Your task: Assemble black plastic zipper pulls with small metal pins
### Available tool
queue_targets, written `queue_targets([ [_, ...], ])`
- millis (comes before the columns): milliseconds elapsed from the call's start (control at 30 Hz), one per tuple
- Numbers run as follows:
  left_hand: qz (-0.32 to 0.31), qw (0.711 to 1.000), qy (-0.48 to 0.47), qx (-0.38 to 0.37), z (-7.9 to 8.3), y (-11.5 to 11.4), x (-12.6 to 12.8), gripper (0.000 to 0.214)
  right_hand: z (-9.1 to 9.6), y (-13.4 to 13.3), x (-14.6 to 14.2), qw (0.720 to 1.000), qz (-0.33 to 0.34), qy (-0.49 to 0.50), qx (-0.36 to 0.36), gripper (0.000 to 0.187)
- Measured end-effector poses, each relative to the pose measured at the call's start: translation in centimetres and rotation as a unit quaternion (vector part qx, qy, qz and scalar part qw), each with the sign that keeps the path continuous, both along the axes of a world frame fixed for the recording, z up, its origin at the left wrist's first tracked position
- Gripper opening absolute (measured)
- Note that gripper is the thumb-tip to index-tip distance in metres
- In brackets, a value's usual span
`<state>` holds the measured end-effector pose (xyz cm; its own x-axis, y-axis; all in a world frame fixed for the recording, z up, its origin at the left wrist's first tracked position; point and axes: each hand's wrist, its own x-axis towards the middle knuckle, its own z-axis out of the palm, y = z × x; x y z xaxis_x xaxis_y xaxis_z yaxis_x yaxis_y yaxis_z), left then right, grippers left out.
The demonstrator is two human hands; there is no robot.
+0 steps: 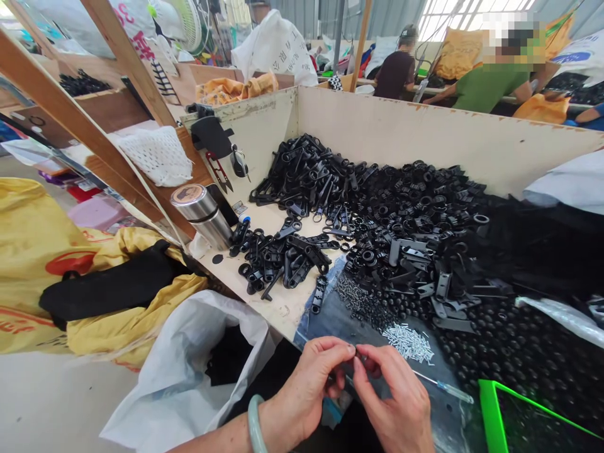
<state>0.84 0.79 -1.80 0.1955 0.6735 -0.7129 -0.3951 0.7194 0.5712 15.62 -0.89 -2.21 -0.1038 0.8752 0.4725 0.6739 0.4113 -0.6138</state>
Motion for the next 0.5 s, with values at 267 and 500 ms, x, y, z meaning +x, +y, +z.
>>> queue_targets([
  [267, -0.016, 1.000, -0.006, 0.005, -0.2, 0.0, -0.1, 0.038, -0.6, 0.5, 0.4, 0.999, 0.040, 0.002, 0.016, 0.008],
  [500, -0.105, 0.922, 0.280, 0.247, -0.1, 1.7, -3.6, 0.032, -3.0, 1.5, 2.0, 0.993, 0.100, -0.058, 0.032, 0.010],
])
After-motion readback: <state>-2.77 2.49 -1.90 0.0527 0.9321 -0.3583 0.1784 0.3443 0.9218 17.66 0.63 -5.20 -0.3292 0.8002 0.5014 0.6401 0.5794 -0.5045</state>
